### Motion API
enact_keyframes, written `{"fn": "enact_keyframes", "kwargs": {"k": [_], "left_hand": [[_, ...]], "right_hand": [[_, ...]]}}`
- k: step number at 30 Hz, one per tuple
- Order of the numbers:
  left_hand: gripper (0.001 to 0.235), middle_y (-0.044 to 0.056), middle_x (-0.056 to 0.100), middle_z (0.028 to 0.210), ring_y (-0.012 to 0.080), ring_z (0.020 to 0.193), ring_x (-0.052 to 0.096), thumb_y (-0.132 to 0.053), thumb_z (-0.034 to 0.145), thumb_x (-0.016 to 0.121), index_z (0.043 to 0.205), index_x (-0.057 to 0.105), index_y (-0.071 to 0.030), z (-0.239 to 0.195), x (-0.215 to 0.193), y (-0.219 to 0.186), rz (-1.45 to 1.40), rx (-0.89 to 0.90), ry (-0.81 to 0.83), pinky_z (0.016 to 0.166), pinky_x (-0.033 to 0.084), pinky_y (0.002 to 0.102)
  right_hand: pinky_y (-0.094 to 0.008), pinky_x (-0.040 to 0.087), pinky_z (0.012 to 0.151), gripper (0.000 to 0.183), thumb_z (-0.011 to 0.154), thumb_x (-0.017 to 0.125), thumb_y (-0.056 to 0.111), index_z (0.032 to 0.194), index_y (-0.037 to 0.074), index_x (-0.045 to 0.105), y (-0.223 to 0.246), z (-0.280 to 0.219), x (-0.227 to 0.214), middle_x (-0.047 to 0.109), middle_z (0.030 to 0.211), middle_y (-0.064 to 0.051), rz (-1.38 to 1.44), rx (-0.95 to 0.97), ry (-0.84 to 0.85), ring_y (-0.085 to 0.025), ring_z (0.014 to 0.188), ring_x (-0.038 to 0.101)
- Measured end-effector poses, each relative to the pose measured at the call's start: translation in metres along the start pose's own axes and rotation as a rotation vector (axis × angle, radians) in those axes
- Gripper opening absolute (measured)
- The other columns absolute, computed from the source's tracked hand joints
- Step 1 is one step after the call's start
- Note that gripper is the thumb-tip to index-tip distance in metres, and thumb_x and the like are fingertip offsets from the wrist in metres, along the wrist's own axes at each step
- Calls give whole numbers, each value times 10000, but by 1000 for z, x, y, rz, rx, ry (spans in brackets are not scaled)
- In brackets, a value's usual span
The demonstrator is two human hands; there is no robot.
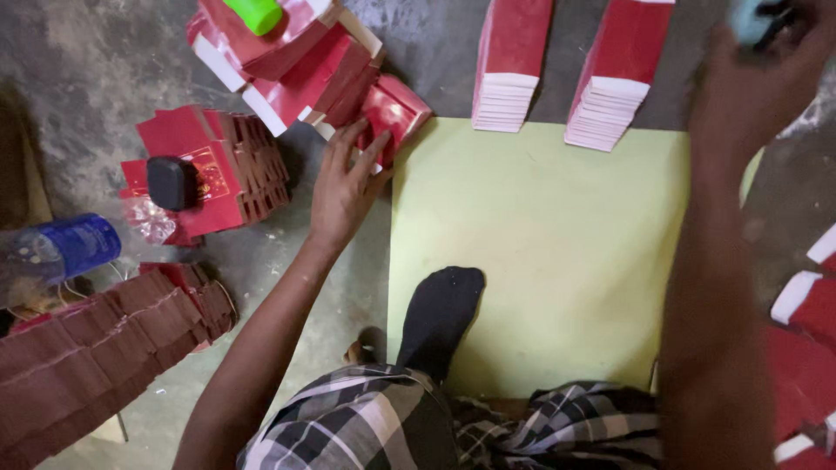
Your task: The person folds red and white paper packets by hand, pressing the edges to seal them, and stacks the finished packets on the floor. The person handles the packets one at a time and places completed units into growing stacks.
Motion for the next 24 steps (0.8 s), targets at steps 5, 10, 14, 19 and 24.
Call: {"fn": "enact_keyframes", "kwargs": {"k": [5, 10, 14, 19, 24], "left_hand": [[621, 146, 519, 1472, 390, 1324, 525, -163, 835, 848, 1415, 629, -129, 2, -4, 7, 40, 27, -30, 1090, 470, 498], [591, 147, 545, 1455, 378, 1329, 538, -138, 839, 830, 1401, 646, -130, 12, -3, 7, 24, 45, -88, 1110, 473, 482], [555, 152, 543, 1479, 384, 1340, 539, -149, 861, 836, 1370, 632, -69, 7, -6, 11, -7, 13, -65, 1115, 468, 486], [534, 149, 525, 1493, 365, 1365, 532, -203, 901, 844, 1361, 616, -56, -12, -15, 2, -121, -84, -162, 1131, 455, 460], [654, 109, 496, 1482, 217, 1322, 530, -318, 968, 691, 1510, 424, -67, -41, 11, 8, -1030, -874, -236, 1039, 469, 368]], "right_hand": [[-316, 558, 1028, 554, 992, 855, 32, 1459, 29, 558, 139, -65, 59, 652, 1351, -75, 397, 219, 246, -170, 1162, 647], [-406, 507, 1081, 512, 901, 880, 129, 1323, 38, 605, 229, -81, 123, 639, 1373, -125, 213, -126, 337, -300, 1249, 628], [-443, 446, 1124, 502, 917, 864, 165, 1320, 39, 593, 261, -73, 156, 621, 1412, -113, 183, -274, 332, -317, 1285, 599], [-454, 433, 1062, 482, 906, 861, 192, 1290, 66, 598, 250, -73, 177, 637, 1412, -101, 70, -230, 389, -311, 1245, 598], [-452, 439, 1063, 484, 908, 854, 185, 1282, 62, 573, 235, -77, 181, 628, 1419, -120, 109, -182, 437, -319, 1249, 599]]}}
Point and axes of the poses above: each hand's wrist, its own z-axis towards the middle knuckle, its own x-axis out of the palm, y = z × x, the point moved 4 cm from there along z, towards the middle knuckle
